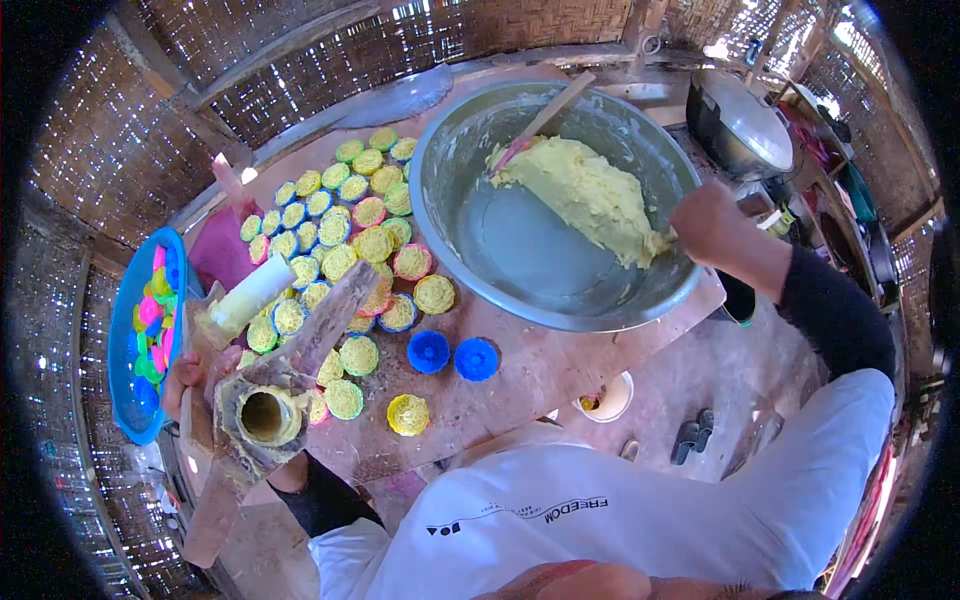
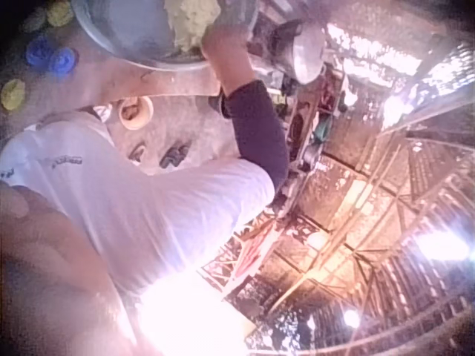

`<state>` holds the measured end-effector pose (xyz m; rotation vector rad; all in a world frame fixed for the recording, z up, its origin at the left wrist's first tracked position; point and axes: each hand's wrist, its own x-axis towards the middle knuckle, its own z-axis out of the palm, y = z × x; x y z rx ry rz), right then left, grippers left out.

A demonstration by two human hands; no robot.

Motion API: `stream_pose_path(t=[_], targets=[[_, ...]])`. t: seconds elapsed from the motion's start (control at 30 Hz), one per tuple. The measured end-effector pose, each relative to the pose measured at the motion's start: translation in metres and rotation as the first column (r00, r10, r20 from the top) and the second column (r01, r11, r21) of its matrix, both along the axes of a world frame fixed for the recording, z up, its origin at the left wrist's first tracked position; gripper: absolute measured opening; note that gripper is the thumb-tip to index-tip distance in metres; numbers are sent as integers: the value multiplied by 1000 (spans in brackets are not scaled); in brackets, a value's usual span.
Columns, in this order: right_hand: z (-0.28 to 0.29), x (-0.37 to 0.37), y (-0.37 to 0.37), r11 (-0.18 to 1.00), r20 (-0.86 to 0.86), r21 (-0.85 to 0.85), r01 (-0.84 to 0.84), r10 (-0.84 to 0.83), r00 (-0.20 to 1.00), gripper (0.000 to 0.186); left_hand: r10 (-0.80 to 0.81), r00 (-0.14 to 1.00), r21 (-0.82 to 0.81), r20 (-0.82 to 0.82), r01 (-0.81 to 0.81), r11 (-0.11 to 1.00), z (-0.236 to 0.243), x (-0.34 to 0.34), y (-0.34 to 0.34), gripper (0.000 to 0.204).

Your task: The person uses a wooden mold and a wooden mallet to press yellow batter into colorful plastic molds arranged on a table. They repeatedly scoop batter from a large metal bowl, fill the mold, and strike it to release the shaped cake into the plastic cups.

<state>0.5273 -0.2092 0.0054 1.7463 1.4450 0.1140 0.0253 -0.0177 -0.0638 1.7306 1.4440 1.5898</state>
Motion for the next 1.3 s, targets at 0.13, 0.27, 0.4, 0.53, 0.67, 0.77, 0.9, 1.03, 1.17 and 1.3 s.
stream_pose_path(t=[0.13,0.27,0.4,0.53,0.67,0.77,0.9,1.03,1.17,1.3], targets=[[-33,14,-3,998,-38,-36,44,-46,998,14,-45,998,264,-34,52,963,4,28,-23,37],[-50,8,0,994,-124,-68,80,-88,988,16,-43,996,351,-74,67,934,8,31,-32,35],[-8,-13,10,986,-78,-156,62,-75,994,16,-14,995,385,-97,51,921,10,26,-40,33],[-12,-10,11,985,-50,-168,37,-46,998,15,-18,992,415,-121,67,907,11,29,-41,32],[-55,8,4,998,-91,47,-35,39,995,13,-28,992,430,-127,81,899,13,28,-42,31],[-48,8,-2,997,-101,73,-2,9,995,13,-25,990,454,-137,85,887,16,27,-42,30],[-50,10,-4,986,-79,164,-16,29,996,11,-32,988,479,-150,101,872,17,28,-44,30],[-68,11,1,988,-111,155,-12,30,993,10,-63,985,507,-161,137,851,19,32,-41,30],[-71,0,-1,991,-146,134,23,-3,989,14,-132,972,548,-197,220,807,25,38,-39,31],[-47,-22,-10,989,-245,106,107,-78,966,17,-283,917,600,-281,398,694,40,54,-45,28]])
